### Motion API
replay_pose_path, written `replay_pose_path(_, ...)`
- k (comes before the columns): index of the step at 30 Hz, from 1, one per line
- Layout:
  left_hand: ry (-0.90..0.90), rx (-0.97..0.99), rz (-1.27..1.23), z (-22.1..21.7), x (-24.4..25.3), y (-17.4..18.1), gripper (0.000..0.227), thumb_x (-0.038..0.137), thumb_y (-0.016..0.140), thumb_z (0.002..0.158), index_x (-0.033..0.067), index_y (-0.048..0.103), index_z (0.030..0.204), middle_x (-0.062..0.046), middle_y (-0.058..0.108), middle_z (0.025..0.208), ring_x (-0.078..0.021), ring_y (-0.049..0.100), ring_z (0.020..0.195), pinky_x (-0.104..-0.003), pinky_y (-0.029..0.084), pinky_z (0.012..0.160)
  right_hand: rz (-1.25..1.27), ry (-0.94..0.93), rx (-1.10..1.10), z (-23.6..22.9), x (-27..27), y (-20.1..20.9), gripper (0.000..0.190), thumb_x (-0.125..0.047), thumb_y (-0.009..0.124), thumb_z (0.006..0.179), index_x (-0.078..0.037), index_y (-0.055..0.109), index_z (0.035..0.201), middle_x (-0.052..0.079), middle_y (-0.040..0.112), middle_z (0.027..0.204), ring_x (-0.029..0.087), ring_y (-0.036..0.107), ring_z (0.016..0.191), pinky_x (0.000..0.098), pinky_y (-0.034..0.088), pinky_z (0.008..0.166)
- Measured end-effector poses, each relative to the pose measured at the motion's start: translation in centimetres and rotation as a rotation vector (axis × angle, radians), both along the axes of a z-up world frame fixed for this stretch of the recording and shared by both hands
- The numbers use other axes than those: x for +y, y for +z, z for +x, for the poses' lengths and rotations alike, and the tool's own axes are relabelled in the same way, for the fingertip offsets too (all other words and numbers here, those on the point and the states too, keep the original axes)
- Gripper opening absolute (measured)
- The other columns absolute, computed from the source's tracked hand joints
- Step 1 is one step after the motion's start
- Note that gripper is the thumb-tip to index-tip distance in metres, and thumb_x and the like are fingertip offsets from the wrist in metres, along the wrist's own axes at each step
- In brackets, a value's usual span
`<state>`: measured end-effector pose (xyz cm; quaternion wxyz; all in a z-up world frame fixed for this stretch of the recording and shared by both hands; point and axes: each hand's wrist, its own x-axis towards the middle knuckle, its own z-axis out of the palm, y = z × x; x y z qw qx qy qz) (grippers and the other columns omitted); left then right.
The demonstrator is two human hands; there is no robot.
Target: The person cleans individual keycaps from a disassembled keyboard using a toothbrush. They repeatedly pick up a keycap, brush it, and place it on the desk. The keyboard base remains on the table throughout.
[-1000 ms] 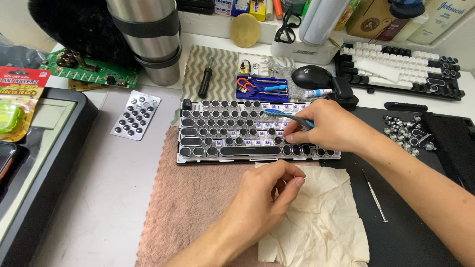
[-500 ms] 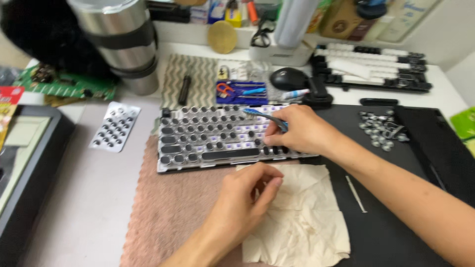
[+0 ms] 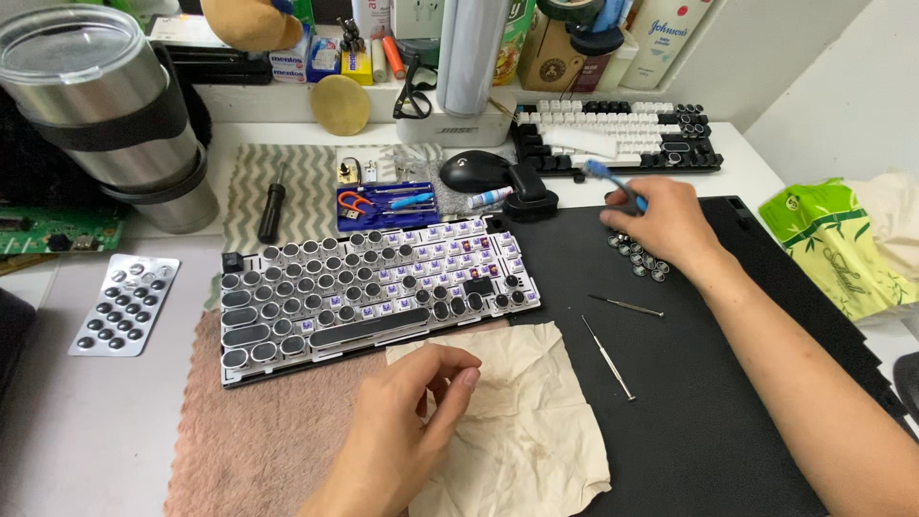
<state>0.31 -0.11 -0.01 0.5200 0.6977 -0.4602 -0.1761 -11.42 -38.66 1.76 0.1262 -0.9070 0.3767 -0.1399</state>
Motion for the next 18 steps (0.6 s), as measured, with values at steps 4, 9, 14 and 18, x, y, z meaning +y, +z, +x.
replay_pose_path(4, -0.003, -0.014, -0.012, 0.1, 0.0, -0.4, 0.008, 0.021, 0.068, 0.096, 0.0195, 0.074, 0.099, 0.008, 0.075, 0.078, -0.0065, 0.066, 0.065, -0.025, 0.048, 0.055, 0.029, -0.013, 0.108, 0.1, -1.0, -1.8, 0.016, -0.031, 0.077, 0.091, -0.017, 0.080, 0.096, 0.006, 0.074, 0.094, 0.024, 0.062, 0.090, 0.0360, 0.043, 0.080)
replay_pose_path(9, 0.021, -0.018, -0.018, 0.3, 0.1, 0.0, 0.010, 0.021, 0.067, 0.096, 0.0175, 0.076, 0.100, 0.007, 0.074, 0.078, -0.0070, 0.059, 0.061, -0.025, 0.046, 0.055, 0.090, -0.049, -0.026, 0.6, -0.5, -2.0, 0.007, -0.014, 0.076, 0.092, -0.012, 0.079, 0.098, 0.005, 0.076, 0.094, 0.020, 0.069, 0.094, 0.0364, 0.051, 0.087)
replay_pose_path(14, 0.022, -0.033, -0.038, 0.4, 0.0, 0.0, 0.010, 0.020, 0.067, 0.096, 0.0160, 0.075, 0.100, 0.007, 0.075, 0.081, -0.0075, 0.061, 0.062, -0.025, 0.047, 0.055, 0.108, -0.059, 0.032, 0.5, -1.1, -2.6, 0.018, -0.019, 0.080, 0.091, -0.013, 0.077, 0.108, 0.001, 0.073, 0.087, 0.020, 0.066, 0.091, 0.0358, 0.050, 0.086)
replay_pose_path(18, 0.020, -0.024, -0.021, 0.3, 0.0, 0.1, 0.010, 0.021, 0.067, 0.096, 0.0174, 0.075, 0.100, 0.007, 0.074, 0.079, -0.0076, 0.059, 0.061, -0.025, 0.047, 0.056, 0.120, -0.122, 0.048, 0.3, -0.5, -2.2, 0.019, -0.028, 0.082, 0.092, -0.011, 0.078, 0.100, 0.004, 0.076, 0.092, 0.020, 0.067, 0.087, 0.0359, 0.049, 0.081)
